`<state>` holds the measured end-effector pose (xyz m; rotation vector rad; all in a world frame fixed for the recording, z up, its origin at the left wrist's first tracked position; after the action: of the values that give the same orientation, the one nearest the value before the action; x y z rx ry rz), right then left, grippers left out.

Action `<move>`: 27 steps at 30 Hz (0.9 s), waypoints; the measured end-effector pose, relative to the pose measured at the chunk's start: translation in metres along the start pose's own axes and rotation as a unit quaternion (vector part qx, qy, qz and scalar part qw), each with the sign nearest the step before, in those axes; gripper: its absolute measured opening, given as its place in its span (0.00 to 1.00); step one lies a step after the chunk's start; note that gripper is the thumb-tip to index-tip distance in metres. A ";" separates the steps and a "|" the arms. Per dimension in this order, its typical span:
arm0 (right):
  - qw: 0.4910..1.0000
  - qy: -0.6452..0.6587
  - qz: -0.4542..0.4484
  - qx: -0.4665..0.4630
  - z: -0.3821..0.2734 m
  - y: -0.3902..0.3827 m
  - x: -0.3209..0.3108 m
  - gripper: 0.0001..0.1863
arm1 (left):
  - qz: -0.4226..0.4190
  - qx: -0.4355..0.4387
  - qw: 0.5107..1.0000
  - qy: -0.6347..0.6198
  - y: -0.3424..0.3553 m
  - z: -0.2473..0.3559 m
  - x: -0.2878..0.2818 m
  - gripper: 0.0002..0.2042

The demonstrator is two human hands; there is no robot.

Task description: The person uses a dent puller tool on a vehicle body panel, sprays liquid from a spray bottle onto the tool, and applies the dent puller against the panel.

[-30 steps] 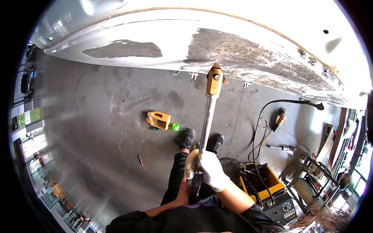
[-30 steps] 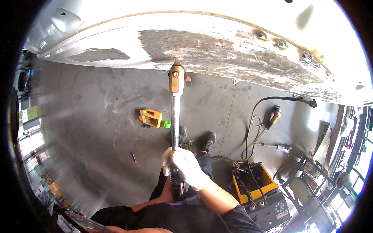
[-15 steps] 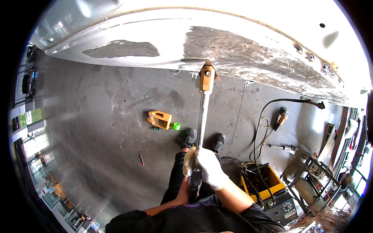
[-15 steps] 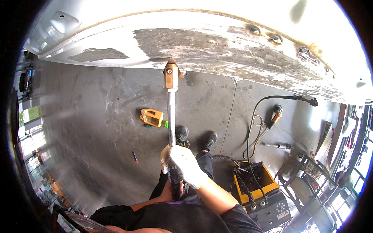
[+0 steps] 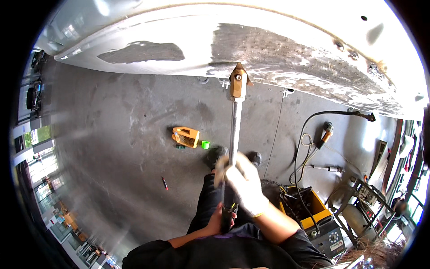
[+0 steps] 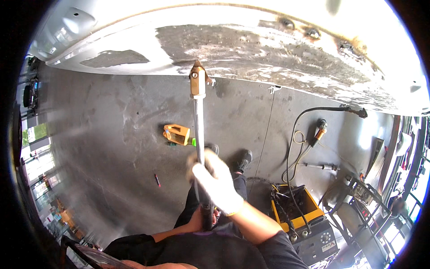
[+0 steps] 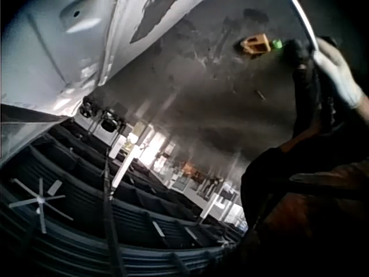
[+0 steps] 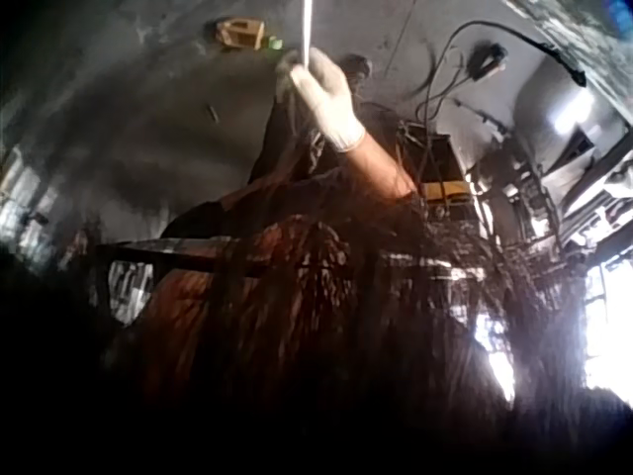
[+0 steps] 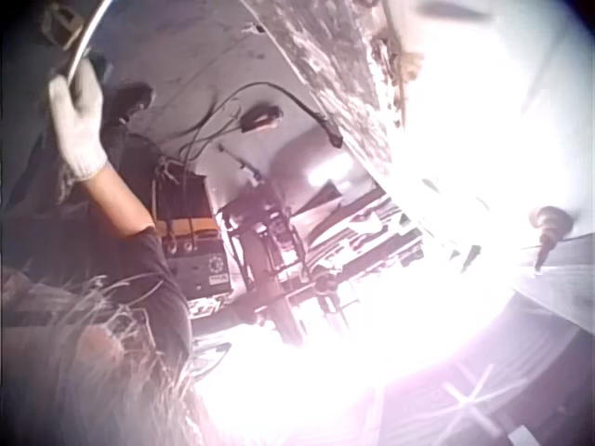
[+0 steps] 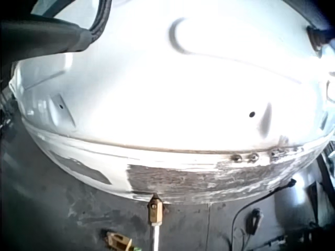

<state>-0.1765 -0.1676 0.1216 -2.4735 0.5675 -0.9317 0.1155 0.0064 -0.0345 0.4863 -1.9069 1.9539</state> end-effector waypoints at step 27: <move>0.992 0.062 -0.073 0.082 0.043 0.000 -0.003 0.23 | 0.041 0.204 0.974 0.086 0.008 0.062 0.041 0.28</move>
<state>-0.1492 -0.1554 0.0911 -2.3449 0.3377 -1.1463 0.0757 -0.0545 -0.0198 0.3362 -1.4440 2.3680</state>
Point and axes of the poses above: each hand's wrist, its own y-axis towards the middle knuckle, its own x-axis out of the palm, z = x × y, the point moved 7 cm from there along y, towards the middle knuckle, and after that the axes turned 10 degrees about x, right-handed, at the moved point
